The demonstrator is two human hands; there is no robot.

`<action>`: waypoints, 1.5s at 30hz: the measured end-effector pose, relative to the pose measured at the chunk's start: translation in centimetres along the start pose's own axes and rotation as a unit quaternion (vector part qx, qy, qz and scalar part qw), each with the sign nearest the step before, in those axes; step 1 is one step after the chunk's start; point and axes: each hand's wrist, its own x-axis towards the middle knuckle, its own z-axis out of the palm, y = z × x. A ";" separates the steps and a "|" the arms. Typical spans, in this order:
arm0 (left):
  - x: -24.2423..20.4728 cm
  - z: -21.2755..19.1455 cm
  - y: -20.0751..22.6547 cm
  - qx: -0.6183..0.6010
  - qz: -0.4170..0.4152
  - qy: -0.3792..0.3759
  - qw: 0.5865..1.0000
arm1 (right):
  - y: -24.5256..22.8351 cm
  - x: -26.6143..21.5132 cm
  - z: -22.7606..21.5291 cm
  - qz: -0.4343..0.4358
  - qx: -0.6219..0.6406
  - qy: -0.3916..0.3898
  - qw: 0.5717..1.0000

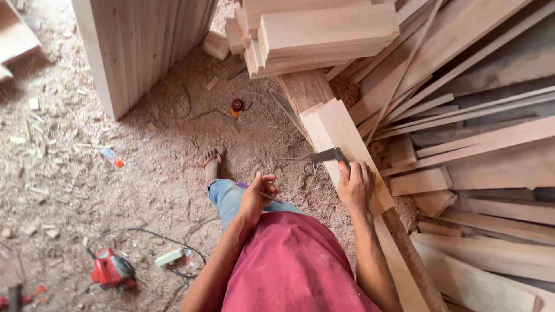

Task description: The person uses a try square and a purple pen to mark lines on several wooden planks in a workshop. They measure and mark each plank individually, then stack the marked pieces.

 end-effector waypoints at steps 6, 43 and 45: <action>0.1 -0.5 -1.3 -0.001 0.026 0.011 1.000 | 0.3 -0.1 0.4 -0.022 -0.005 0.022 0.999; 3.9 -0.3 -6.3 0.069 0.003 0.036 0.997 | -0.4 1.8 0.5 -0.104 0.029 0.036 0.994; 4.1 0.5 -6.2 0.087 0.025 0.030 0.995 | -0.4 2.0 0.6 -0.108 0.032 0.039 0.993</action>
